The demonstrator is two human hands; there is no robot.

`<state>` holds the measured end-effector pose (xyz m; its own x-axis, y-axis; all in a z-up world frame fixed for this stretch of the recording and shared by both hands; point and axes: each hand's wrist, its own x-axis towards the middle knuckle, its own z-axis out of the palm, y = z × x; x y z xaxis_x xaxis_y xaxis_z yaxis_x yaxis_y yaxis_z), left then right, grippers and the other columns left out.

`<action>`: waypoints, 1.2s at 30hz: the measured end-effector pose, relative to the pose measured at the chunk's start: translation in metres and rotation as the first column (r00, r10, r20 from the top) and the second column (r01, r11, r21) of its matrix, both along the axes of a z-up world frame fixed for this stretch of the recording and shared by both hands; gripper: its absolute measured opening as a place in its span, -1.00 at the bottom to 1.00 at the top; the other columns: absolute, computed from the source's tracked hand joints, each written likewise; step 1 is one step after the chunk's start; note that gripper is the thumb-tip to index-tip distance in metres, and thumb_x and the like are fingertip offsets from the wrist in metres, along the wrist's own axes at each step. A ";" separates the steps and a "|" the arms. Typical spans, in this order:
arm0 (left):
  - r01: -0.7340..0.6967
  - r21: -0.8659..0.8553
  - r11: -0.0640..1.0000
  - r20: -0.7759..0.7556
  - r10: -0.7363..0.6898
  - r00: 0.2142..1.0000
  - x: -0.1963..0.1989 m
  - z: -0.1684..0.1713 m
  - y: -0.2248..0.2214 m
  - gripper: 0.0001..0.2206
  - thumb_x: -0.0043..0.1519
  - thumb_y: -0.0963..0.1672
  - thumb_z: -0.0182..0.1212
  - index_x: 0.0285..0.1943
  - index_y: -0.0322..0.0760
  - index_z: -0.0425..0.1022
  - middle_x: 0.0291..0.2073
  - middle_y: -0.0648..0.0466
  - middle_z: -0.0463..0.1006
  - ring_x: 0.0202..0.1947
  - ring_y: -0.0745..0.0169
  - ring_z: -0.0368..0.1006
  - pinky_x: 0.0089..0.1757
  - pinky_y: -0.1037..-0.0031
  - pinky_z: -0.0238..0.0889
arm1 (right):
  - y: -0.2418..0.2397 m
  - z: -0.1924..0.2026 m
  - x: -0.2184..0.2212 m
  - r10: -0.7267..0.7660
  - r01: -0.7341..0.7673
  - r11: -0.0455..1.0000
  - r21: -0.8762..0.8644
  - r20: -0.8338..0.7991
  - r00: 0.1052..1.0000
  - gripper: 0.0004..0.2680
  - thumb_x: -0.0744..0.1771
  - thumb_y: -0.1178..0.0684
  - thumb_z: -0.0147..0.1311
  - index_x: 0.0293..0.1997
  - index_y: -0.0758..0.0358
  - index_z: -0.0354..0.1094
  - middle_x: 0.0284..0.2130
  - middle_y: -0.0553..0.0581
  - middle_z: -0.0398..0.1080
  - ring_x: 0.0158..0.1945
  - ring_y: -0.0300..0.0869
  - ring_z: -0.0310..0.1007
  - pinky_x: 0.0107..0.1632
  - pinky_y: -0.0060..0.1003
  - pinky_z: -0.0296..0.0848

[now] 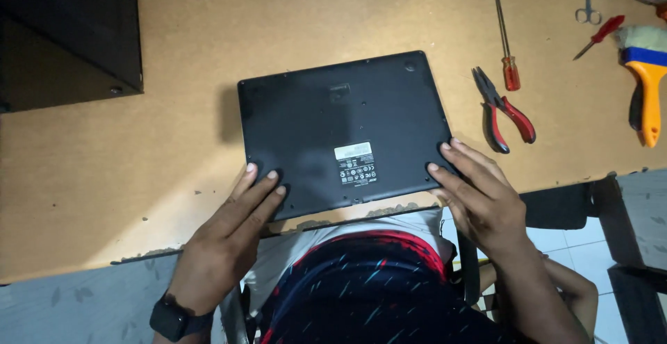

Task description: Disassembling a laptop to inspect and repair internal components including the motherboard and battery connectors.

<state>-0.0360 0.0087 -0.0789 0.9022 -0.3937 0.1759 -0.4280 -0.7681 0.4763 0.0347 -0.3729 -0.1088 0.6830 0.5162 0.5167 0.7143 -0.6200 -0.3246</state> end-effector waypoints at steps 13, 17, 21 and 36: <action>-0.007 0.152 0.988 0.231 -0.028 0.973 -0.003 -0.004 -0.005 -0.38 0.16 -0.47 -0.10 0.45 -0.41 0.29 0.43 -0.14 0.31 0.48 -0.22 0.19 0.27 0.15 0.31 | 0.008 0.051 0.013 0.179 -0.148 0.951 -0.272 0.091 0.980 -0.78 0.33 0.17 0.29 0.06 0.41 0.52 0.05 0.30 0.53 0.19 0.08 0.50 0.33 -0.14 0.44; 0.058 -0.017 0.998 0.155 -0.055 0.986 0.001 -0.005 0.002 -0.49 0.23 -0.40 0.03 0.42 -0.47 0.29 0.42 -0.23 0.30 0.49 -0.33 0.13 0.43 -0.03 0.02 | -0.020 0.030 0.025 0.333 -0.123 0.779 -0.615 0.238 0.913 -0.69 0.34 0.03 0.21 0.19 0.34 0.45 0.08 0.26 0.56 0.18 -0.08 0.55 0.31 -0.26 0.47; 0.053 -0.003 0.999 0.185 -0.051 0.981 0.013 0.002 -0.001 -0.51 0.27 -0.08 0.35 0.33 -0.41 0.39 0.36 -0.20 0.36 0.41 -0.30 0.24 0.40 -0.16 -0.01 | -0.020 0.038 0.026 0.370 -0.086 0.666 -0.741 0.228 0.900 -0.59 0.34 -0.05 0.11 0.33 0.31 0.31 0.11 0.32 0.51 0.20 -0.02 0.52 0.11 -0.20 0.60; -0.003 0.377 0.926 0.189 -0.074 0.979 0.027 -0.003 -0.001 -0.27 0.39 0.12 0.07 0.58 -0.43 0.00 0.49 -0.53 -0.05 0.50 -0.56 0.03 0.35 -0.05 0.15 | -0.010 0.043 0.020 0.430 -0.062 0.540 -0.840 0.211 0.878 -0.55 0.34 0.20 -0.02 0.45 0.41 0.10 0.18 0.45 0.41 0.29 0.15 0.42 0.21 -0.16 0.54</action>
